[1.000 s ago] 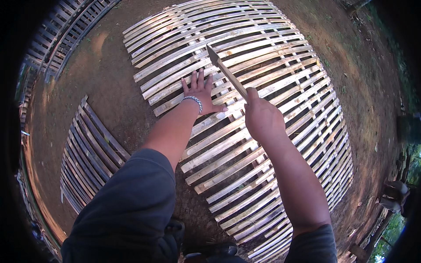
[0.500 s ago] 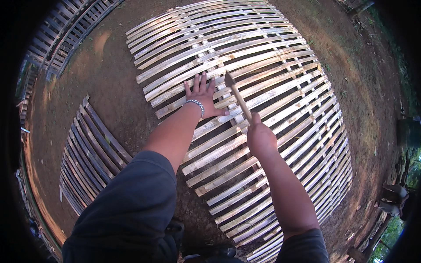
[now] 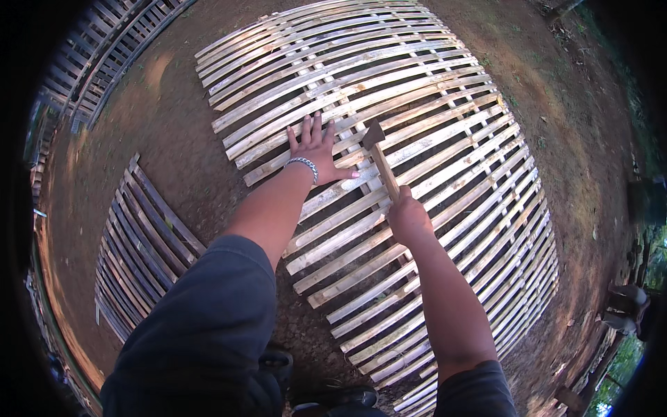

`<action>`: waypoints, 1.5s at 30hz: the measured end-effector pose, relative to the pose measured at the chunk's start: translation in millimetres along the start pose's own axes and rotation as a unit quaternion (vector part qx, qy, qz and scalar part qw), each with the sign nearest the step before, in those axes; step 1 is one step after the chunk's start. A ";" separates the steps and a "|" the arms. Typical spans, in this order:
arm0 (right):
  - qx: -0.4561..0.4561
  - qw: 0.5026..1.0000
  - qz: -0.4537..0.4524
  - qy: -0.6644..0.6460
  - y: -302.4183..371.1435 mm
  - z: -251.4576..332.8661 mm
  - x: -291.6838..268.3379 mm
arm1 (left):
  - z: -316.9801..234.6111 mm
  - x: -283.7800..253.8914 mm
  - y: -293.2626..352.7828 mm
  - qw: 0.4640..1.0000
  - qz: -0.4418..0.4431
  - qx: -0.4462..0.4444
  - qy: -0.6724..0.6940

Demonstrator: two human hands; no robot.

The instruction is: The person uses a hammer to drive nails into a wooden pallet structure laid on the ground. They hold the wooden slats in place with one hand while striking the nails with the other, securing the components together.

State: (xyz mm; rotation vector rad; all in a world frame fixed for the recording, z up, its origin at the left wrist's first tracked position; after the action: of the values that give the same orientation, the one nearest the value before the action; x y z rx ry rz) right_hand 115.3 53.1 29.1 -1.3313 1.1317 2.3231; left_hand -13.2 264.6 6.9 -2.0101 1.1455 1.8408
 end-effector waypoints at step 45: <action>-0.013 0.820 -0.157 -0.550 -15.6 106.1 19.0 | 2.9 0.7 -5.1 0.998 0.053 -0.030 0.005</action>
State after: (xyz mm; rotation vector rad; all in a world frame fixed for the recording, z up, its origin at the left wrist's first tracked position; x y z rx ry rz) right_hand 46.0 136.9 36.2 0.0030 0.4264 2.2176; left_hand -12.2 269.6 3.8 -2.0297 1.2350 1.9404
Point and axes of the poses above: each hand's wrist, its own y-axis away from the middle knuckle, its own x-axis out of the palm, z = x × y, the point moved 7 cm from there along -y, towards the middle knuckle, and after that the axes turned 2 degrees about -x, right-handed, at the moved point
